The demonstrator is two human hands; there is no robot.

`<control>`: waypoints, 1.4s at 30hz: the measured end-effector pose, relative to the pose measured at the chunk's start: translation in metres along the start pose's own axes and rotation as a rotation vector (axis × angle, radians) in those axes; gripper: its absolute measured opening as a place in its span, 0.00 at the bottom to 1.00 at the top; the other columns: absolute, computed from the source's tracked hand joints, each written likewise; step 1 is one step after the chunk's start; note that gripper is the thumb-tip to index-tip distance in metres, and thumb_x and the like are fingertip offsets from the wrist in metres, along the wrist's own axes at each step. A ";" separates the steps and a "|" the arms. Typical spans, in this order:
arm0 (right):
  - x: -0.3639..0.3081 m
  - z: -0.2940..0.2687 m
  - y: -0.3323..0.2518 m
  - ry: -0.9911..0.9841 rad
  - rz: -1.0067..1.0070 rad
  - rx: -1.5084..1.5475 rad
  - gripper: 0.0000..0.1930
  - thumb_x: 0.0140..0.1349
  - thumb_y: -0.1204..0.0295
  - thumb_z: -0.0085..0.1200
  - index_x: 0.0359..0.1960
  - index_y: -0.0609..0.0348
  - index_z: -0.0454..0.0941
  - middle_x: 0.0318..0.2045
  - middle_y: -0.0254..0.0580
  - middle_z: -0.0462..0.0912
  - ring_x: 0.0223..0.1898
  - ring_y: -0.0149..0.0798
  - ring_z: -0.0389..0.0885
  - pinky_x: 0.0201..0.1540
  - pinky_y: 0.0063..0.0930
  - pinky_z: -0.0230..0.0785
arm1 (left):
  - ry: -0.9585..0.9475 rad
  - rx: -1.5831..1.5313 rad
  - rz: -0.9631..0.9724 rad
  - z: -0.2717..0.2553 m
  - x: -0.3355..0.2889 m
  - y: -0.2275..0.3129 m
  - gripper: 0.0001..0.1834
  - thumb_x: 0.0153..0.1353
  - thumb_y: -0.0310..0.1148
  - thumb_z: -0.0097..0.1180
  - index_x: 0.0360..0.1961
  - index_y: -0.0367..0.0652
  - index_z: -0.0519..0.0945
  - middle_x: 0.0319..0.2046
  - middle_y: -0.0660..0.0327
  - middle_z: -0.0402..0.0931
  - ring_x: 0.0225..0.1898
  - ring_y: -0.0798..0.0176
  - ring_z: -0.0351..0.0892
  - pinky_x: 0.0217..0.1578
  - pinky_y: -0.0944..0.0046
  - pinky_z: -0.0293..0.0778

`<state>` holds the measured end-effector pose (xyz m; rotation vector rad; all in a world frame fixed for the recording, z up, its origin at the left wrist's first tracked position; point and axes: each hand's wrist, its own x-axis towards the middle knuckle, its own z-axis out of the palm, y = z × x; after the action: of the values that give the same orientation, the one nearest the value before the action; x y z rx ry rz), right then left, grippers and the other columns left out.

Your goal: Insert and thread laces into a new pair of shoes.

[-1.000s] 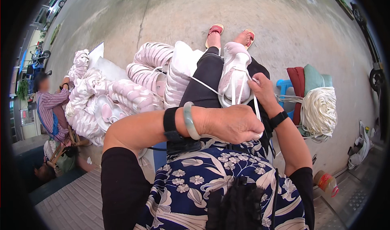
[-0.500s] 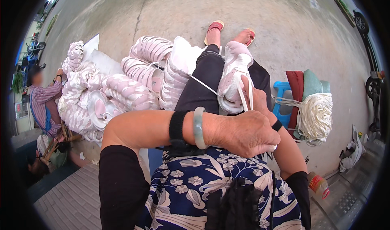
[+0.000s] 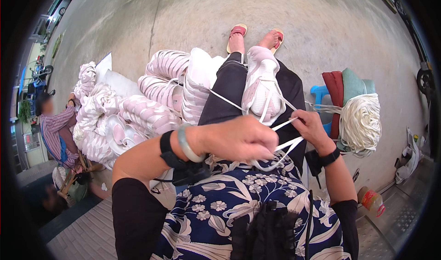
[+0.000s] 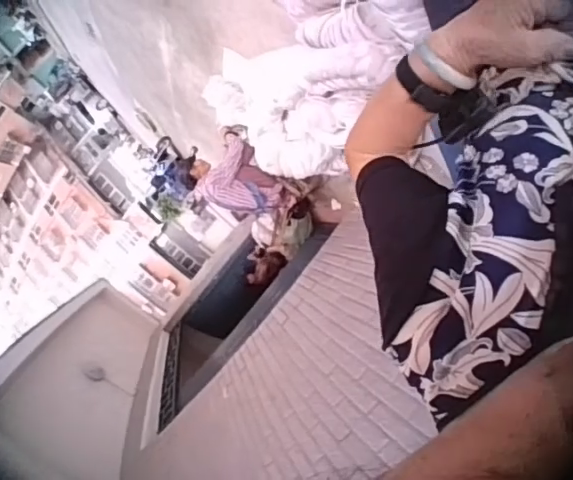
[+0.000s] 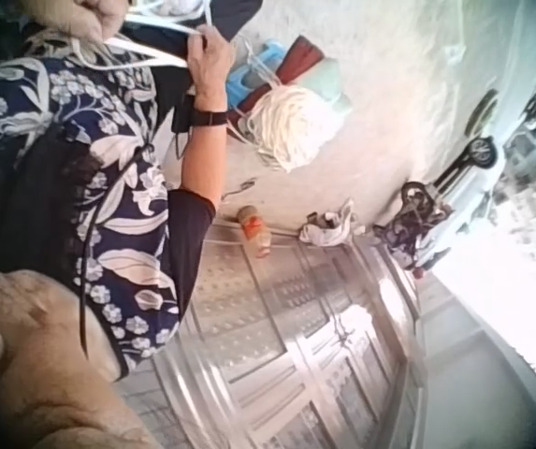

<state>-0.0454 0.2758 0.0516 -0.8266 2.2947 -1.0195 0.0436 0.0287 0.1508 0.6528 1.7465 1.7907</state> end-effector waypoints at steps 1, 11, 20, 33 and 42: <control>-0.006 -0.003 -0.001 -0.005 0.020 0.035 0.05 0.53 0.72 0.53 0.26 0.61 0.76 0.15 0.46 0.73 0.19 0.43 0.75 0.22 0.31 0.64 | 0.067 -0.120 -0.148 -0.004 -0.007 -0.002 0.05 0.59 0.28 0.51 0.29 0.38 0.75 0.17 0.65 0.71 0.19 0.75 0.72 0.20 0.74 0.67; -0.003 0.010 -0.016 0.019 -0.196 0.152 0.04 0.53 0.74 0.53 0.27 0.63 0.75 0.20 0.45 0.75 0.20 0.42 0.73 0.24 0.28 0.64 | 0.530 -0.307 -0.040 -0.019 -0.088 -0.001 0.07 0.51 0.27 0.59 0.27 0.33 0.76 0.20 0.64 0.74 0.17 0.80 0.65 0.16 0.79 0.57; -0.029 -0.004 0.005 0.096 -0.162 -0.104 0.09 0.50 0.68 0.55 0.19 0.59 0.74 0.17 0.47 0.74 0.21 0.51 0.74 0.23 0.38 0.64 | 0.634 -0.266 -0.058 -0.015 -0.136 0.017 0.15 0.50 0.33 0.62 0.29 0.28 0.76 0.16 0.62 0.73 0.14 0.77 0.64 0.16 0.77 0.57; -0.068 -0.050 0.074 0.318 0.117 -0.588 0.10 0.50 0.66 0.56 0.17 0.57 0.74 0.22 0.42 0.75 0.27 0.45 0.75 0.29 0.36 0.64 | 1.089 0.710 -0.794 -0.119 -0.184 -0.067 0.10 0.53 0.35 0.55 0.24 0.39 0.77 0.12 0.67 0.68 0.14 0.71 0.67 0.18 0.68 0.64; 0.014 0.012 0.034 0.398 -0.351 -0.371 0.12 0.45 0.77 0.55 0.34 0.57 0.72 0.32 0.41 0.75 0.38 0.45 0.73 0.40 0.37 0.64 | 0.628 1.086 -0.025 -0.038 -0.012 -0.097 0.13 0.51 0.21 0.53 0.40 0.39 0.74 0.34 0.50 0.75 0.35 0.46 0.76 0.34 0.59 0.73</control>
<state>-0.0590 0.2786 0.0155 -1.3120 2.7980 -0.9832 0.0316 -0.0071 0.0529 0.4411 3.1487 0.9220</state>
